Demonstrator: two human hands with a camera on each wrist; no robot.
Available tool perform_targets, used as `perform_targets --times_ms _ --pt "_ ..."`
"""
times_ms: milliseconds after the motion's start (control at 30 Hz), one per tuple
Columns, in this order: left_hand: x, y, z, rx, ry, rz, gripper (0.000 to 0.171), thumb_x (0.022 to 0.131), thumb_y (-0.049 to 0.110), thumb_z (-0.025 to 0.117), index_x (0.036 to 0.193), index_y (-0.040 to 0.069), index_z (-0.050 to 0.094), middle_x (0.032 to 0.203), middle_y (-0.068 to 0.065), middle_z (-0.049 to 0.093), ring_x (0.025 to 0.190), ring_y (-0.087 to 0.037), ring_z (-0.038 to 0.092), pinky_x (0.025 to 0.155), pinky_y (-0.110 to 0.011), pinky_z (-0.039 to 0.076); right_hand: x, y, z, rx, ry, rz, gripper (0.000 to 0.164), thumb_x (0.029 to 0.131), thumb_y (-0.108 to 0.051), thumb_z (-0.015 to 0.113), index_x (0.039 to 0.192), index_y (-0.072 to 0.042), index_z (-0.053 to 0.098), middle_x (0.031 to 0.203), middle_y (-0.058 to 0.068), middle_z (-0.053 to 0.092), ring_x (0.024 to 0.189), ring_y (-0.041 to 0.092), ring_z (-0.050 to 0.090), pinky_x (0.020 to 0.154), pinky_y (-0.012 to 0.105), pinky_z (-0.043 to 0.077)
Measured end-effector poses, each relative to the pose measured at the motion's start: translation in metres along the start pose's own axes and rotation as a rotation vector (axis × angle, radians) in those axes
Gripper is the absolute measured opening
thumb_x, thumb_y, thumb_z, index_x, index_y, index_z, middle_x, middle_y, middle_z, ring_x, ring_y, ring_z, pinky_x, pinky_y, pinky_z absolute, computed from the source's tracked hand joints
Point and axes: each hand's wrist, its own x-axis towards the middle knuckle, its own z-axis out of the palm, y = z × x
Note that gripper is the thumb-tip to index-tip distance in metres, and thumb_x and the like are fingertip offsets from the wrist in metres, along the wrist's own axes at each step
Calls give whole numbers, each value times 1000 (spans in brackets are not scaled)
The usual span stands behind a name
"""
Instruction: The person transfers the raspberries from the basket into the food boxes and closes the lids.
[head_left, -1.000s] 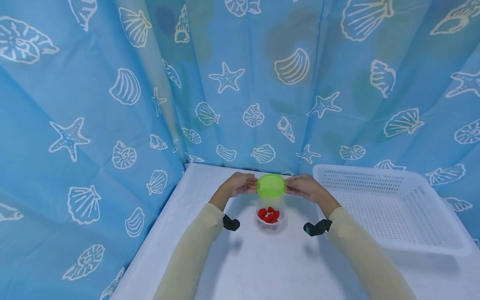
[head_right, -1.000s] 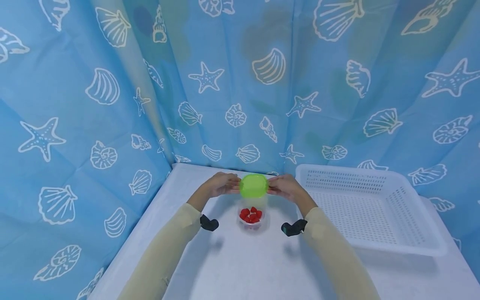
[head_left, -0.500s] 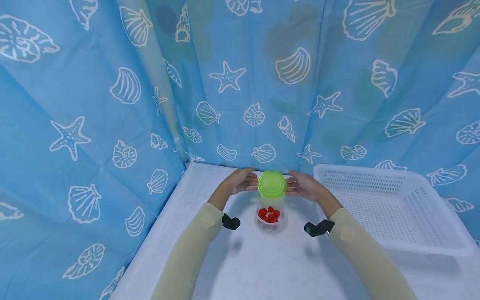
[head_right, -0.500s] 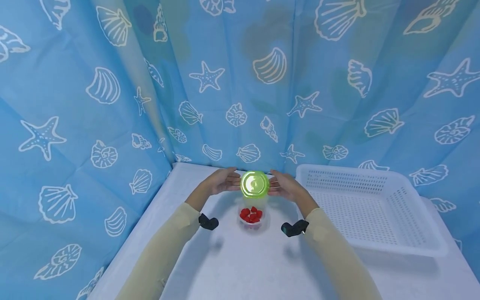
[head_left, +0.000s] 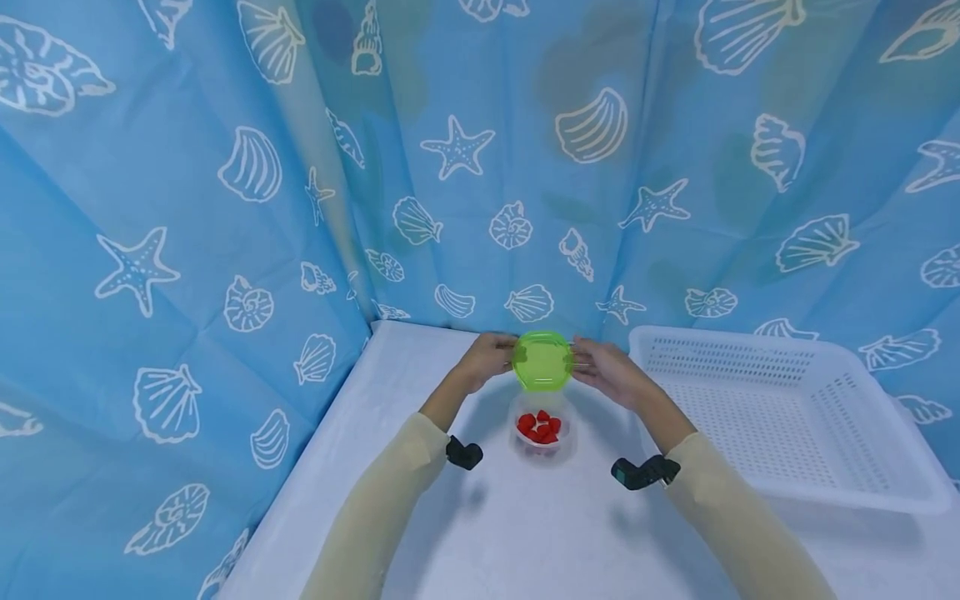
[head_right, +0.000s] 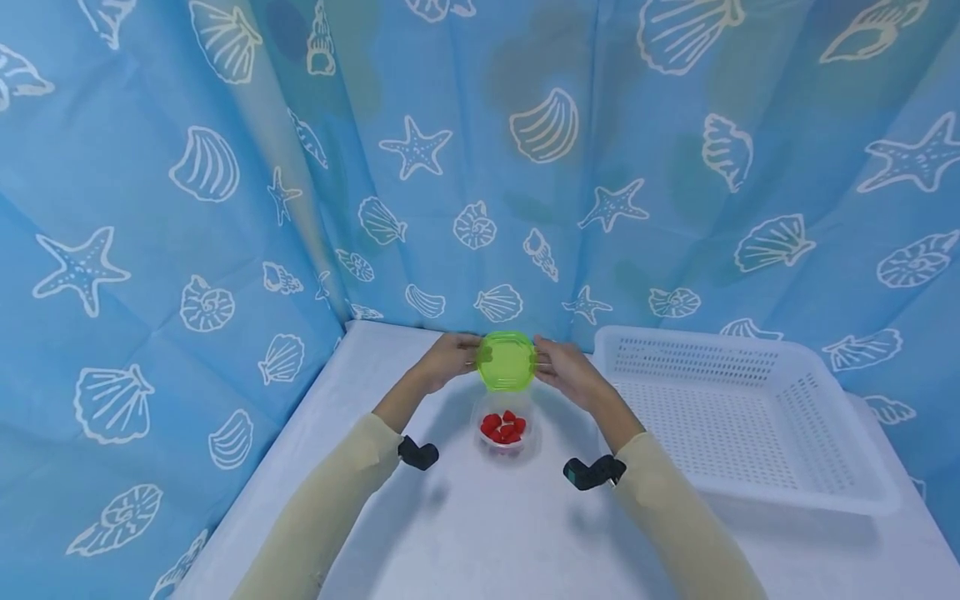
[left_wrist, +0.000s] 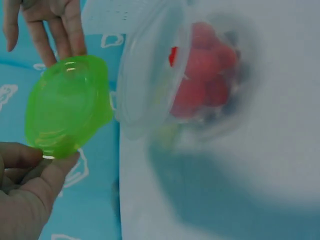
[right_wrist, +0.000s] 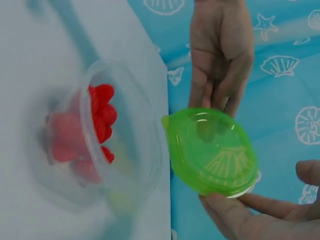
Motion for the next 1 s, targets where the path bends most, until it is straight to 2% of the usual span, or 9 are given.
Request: perform_targets --times_ms 67,167,267,367,567,667,767,833,1000 --pt "-2 -1 2 69 22 45 29 97 5 56 125 -2 62 116 -9 65 107 -20 62 91 -33 52 -3 1 0 -32 8 -26 54 106 -28 38 146 9 31 145 24 41 136 35 40 110 45 34" --pt "-6 1 6 234 59 149 25 96 4 58 119 2 68 109 -7 68 98 -18 62 84 -31 54 -8 3 -2 -106 26 -78 51 106 -26 38 143 9 38 147 22 40 137 33 39 109 43 34" --pt "-9 3 9 383 95 251 23 95 4 60 116 4 71 108 -6 70 95 -17 63 80 -28 54 -10 6 -3 -119 65 -93 48 106 -23 39 142 8 39 148 21 39 137 33 38 109 42 35" --pt "-12 3 11 450 127 297 22 95 6 62 114 6 72 110 -4 71 96 -13 64 79 -23 54 -11 9 -4 -103 102 -86 48 106 -21 37 144 8 36 150 22 36 138 33 37 109 41 35" --pt "-21 -8 12 353 138 294 16 92 3 65 104 4 75 99 -4 73 88 -12 69 75 -24 57 -14 15 5 -65 136 -94 44 107 -18 36 144 5 39 146 21 43 136 29 42 107 38 36" --pt "-22 -16 12 435 107 302 14 93 4 64 102 5 75 97 -2 73 91 -12 68 77 -23 56 -14 16 10 -95 150 -95 40 106 -16 39 140 4 45 141 21 48 132 29 47 105 38 38" --pt "-20 -24 11 564 112 314 14 95 8 64 104 7 75 99 1 72 94 -12 65 79 -21 54 -13 18 10 -117 173 -75 37 105 -15 41 136 3 48 139 21 49 130 30 48 106 41 37" --pt "-18 -28 9 574 127 288 16 96 11 62 106 6 74 99 0 71 93 -13 64 79 -22 54 -12 20 8 -150 184 -46 38 105 -16 42 137 3 48 140 21 49 130 32 48 107 43 37" --pt "-12 -37 9 493 135 121 24 99 20 58 113 5 69 99 -4 70 86 -14 63 76 -25 54 -8 28 1 -308 152 88 44 102 -16 44 141 4 43 144 24 43 131 36 44 108 46 37"
